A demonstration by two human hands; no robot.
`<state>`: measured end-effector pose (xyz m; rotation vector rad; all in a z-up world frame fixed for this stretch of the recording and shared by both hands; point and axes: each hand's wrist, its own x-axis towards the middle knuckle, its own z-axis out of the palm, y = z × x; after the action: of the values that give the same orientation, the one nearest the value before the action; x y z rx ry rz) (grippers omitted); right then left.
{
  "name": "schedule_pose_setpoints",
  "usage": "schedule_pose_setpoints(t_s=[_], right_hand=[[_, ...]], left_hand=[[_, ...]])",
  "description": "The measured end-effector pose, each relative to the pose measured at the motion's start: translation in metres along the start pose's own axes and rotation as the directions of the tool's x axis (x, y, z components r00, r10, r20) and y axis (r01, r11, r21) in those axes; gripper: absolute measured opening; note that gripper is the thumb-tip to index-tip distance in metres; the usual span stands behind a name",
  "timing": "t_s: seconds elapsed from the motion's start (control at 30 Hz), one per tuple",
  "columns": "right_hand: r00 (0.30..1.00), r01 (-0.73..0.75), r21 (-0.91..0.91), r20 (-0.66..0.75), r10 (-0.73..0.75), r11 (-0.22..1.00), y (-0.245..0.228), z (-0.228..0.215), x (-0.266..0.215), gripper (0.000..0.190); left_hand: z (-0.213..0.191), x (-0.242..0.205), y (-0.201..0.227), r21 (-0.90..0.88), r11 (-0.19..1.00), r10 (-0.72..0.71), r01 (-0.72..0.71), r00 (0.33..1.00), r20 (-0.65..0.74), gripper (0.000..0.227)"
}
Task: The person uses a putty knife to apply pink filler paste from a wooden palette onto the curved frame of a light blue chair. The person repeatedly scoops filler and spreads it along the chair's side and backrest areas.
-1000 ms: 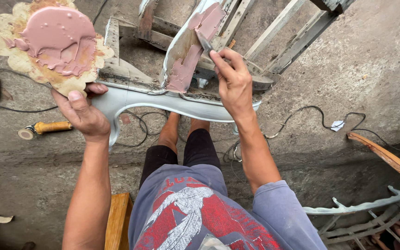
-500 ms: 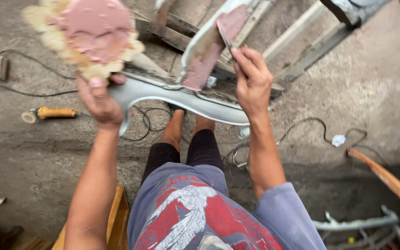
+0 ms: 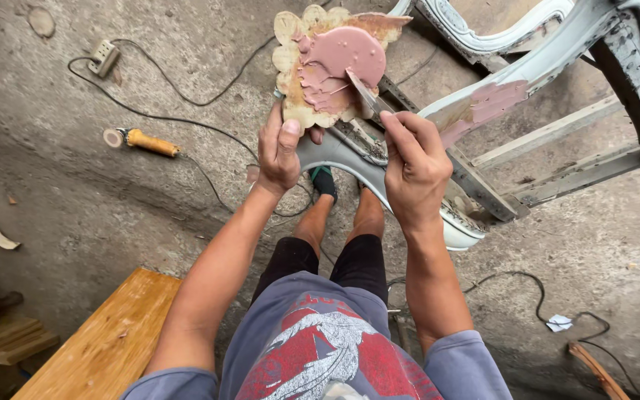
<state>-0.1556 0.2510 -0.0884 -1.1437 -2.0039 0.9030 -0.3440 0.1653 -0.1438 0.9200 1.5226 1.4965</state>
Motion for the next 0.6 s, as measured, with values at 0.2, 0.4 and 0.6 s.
schedule_pose_setpoints(t_s=[0.2, 0.4, 0.6], right_hand=[[0.997, -0.018, 0.046, 0.080, 0.014, 0.999, -0.002, 0.004, 0.004, 0.034], [0.970, -0.118, 0.242, 0.234, 0.060, 0.963, 0.009, -0.014, -0.017, 0.032], [0.971, -0.194, -0.097, -0.165, 0.176, 0.976, 0.050, -0.070, -0.040, 0.028]], left_hand=[[-0.004, -0.004, -0.011, 0.012, 1.000, -0.001, 0.001, 1.000, 0.006, 0.053], [-0.004, -0.005, -0.016, 0.049, 0.999, -0.020, 0.020, 1.000, -0.001, 0.057], [-0.007, -0.002, -0.009, -0.131, 0.990, -0.045, 0.044, 0.999, -0.007, 0.048]])
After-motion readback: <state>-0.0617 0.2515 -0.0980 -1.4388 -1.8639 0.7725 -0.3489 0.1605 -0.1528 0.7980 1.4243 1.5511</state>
